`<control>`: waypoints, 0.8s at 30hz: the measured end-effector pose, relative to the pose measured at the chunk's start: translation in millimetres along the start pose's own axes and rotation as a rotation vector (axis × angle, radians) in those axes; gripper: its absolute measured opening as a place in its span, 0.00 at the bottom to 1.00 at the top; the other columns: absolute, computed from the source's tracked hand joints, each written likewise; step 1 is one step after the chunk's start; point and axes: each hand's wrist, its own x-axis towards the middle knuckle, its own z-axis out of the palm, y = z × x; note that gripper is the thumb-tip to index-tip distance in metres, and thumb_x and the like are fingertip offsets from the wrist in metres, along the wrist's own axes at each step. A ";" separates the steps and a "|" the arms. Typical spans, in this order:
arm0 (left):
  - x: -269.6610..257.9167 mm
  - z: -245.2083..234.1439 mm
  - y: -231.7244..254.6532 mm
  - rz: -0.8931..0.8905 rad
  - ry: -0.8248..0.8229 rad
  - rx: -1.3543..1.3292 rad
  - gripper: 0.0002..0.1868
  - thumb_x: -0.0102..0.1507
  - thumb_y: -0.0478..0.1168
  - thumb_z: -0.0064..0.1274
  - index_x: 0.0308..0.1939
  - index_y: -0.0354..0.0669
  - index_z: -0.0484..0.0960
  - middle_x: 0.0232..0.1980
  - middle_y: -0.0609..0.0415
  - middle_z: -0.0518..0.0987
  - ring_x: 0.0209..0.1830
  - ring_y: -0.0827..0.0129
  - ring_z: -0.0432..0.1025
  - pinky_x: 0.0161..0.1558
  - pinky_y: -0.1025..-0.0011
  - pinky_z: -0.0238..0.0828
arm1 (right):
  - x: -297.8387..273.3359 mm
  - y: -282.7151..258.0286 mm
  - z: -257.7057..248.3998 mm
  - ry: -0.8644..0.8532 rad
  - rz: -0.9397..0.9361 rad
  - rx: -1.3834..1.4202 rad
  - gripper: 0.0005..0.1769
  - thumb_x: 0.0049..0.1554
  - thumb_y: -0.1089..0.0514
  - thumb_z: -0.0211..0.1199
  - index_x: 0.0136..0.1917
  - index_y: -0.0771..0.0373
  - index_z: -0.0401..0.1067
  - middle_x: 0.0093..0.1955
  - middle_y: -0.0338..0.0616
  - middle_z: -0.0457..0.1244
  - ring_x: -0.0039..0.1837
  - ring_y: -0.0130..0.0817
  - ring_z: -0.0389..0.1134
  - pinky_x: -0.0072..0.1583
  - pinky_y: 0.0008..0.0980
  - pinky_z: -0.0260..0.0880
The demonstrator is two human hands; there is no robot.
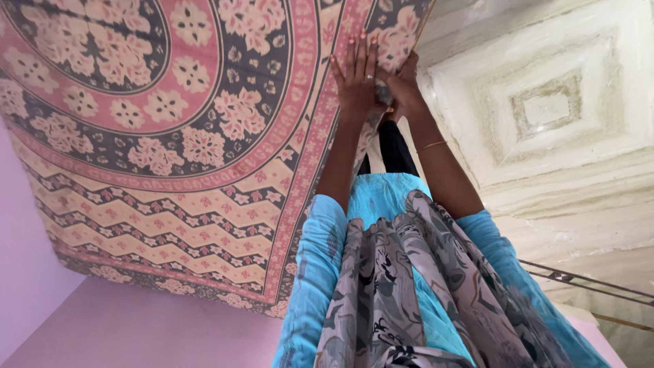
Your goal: The person spreads a large patterned fabric cover over a mattress by smoothing the surface and aligning the edges by hand.
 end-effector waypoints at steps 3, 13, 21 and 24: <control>1.6 -19.1 4.6 0.021 0.099 -0.070 0.83 0.34 0.67 0.75 0.81 0.49 0.40 0.85 0.50 0.40 0.85 0.50 0.31 0.76 0.28 0.24 | 16.2 -17.5 -31.2 -0.276 0.272 0.444 0.48 0.55 0.60 0.75 0.75 0.67 0.45 0.72 0.56 0.58 0.74 0.44 0.63 0.70 0.42 0.70; 6.3 -55.4 41.2 -0.103 -0.078 -0.058 0.78 0.42 0.72 0.69 0.80 0.39 0.40 0.84 0.44 0.38 0.85 0.46 0.31 0.72 0.25 0.28 | 80.4 -100.4 -48.2 -0.167 0.153 0.636 0.52 0.57 0.55 0.75 0.79 0.61 0.42 0.73 0.48 0.58 0.74 0.40 0.61 0.73 0.44 0.64; 55.4 -58.5 81.3 -0.168 0.297 -0.181 0.59 0.55 0.55 0.65 0.81 0.44 0.46 0.86 0.47 0.41 0.88 0.54 0.35 0.81 0.30 0.28 | 91.3 -129.6 -46.8 -0.150 0.168 0.511 0.55 0.51 0.56 0.80 0.73 0.66 0.40 0.69 0.53 0.61 0.71 0.42 0.65 0.72 0.40 0.66; 59.5 -60.9 78.0 -0.129 0.445 -0.101 0.62 0.56 0.49 0.67 0.83 0.47 0.39 0.86 0.50 0.37 0.87 0.54 0.31 0.79 0.28 0.27 | 93.8 -129.3 -51.7 -0.169 0.224 0.455 0.49 0.51 0.55 0.77 0.73 0.68 0.49 0.67 0.52 0.63 0.69 0.42 0.68 0.70 0.41 0.70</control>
